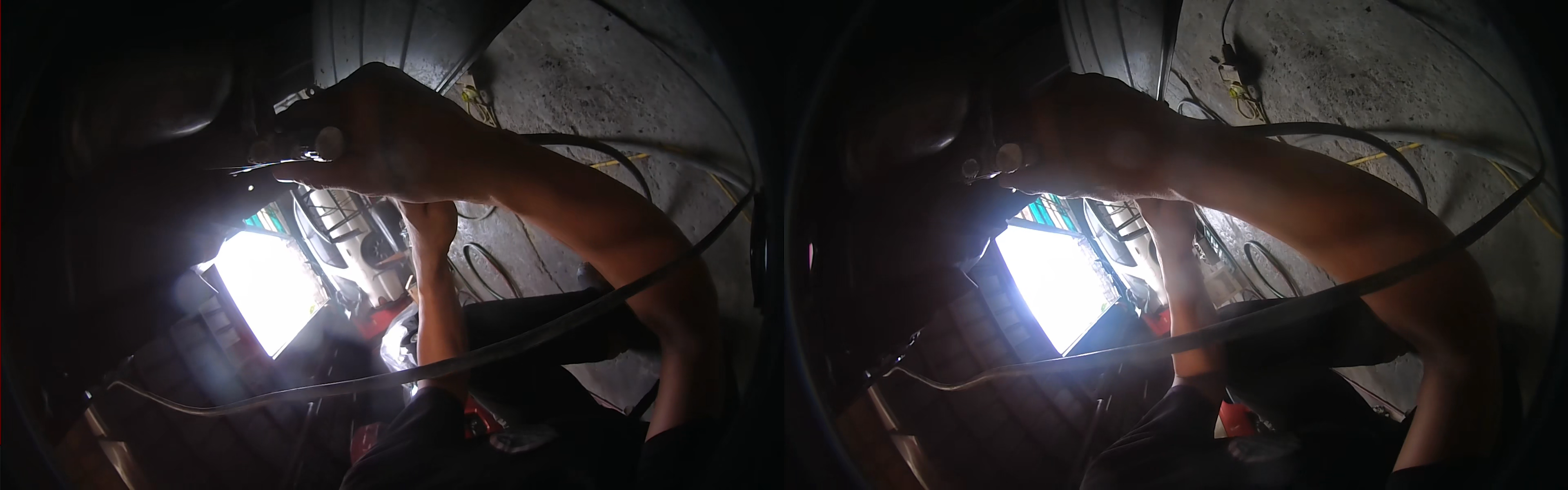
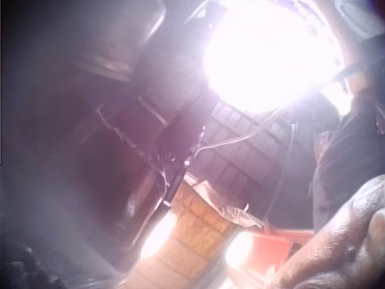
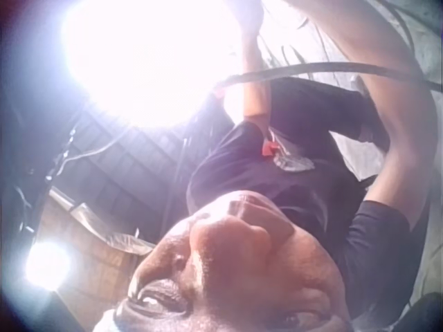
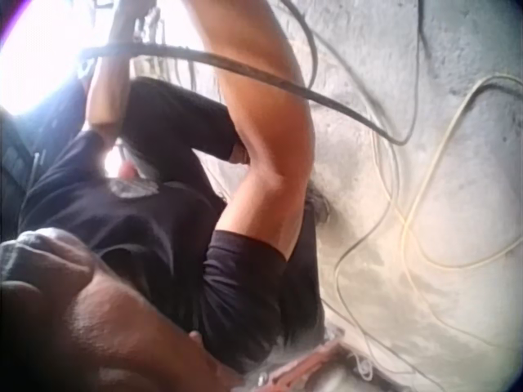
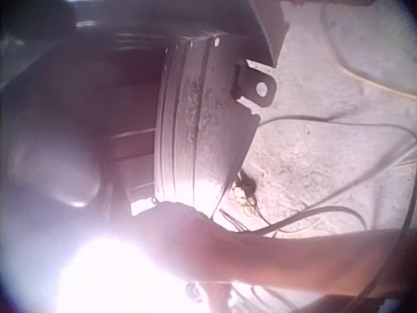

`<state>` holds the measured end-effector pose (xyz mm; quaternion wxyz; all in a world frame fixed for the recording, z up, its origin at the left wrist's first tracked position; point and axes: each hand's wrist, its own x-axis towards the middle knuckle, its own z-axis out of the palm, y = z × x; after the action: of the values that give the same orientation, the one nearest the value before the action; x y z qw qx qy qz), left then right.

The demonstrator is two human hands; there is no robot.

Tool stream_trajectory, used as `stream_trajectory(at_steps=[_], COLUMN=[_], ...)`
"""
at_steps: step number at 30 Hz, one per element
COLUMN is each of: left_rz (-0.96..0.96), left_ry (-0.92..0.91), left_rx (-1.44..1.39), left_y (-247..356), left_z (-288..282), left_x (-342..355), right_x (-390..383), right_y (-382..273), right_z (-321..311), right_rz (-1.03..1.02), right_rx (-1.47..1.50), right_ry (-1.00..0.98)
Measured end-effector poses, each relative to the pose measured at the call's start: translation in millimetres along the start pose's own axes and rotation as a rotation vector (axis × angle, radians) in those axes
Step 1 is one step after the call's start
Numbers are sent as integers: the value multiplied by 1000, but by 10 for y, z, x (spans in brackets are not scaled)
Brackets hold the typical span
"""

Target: The person adjusts and tests a paint spray gun by hand, sprays near a vehicle wheel well, and repositions a reflective insulation pad on the floor.

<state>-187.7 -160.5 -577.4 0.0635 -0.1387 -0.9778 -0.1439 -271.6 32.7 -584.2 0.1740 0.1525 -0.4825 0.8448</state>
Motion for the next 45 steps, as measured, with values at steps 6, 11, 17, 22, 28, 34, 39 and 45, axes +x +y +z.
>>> stream_trajectory(at_steps=[6,11,17,22,28,34,39,45], left_rz=[277,99,196,-147,-179,-45,-77,-20], left_ry=[-192,-128,-173,-196,-171,-248,-214,-197], left_rx=[405,178,201,-90,-88,48,132,131], left_y=[-155,-22,134,335,385,312,331,344], left_z=[-268,-121,-107,-47,-88,150,-68,-7], left_x=[-37,-25,114,220,334,305,359,361], right_x=[24,16,89,100,209,137,356,328], right_y=[-42,26,45,68,-68,98,152,260], right_z=[4,18,-47,-230,-381,-516,-243,-117], right_rz=[-12,-102,-97,-45,31,-31,-154,-242], right_rx=[121,-26,-20,118,119,181,281,262], right_ry=[-44,79,86,-87,-278,-173,-69,105])
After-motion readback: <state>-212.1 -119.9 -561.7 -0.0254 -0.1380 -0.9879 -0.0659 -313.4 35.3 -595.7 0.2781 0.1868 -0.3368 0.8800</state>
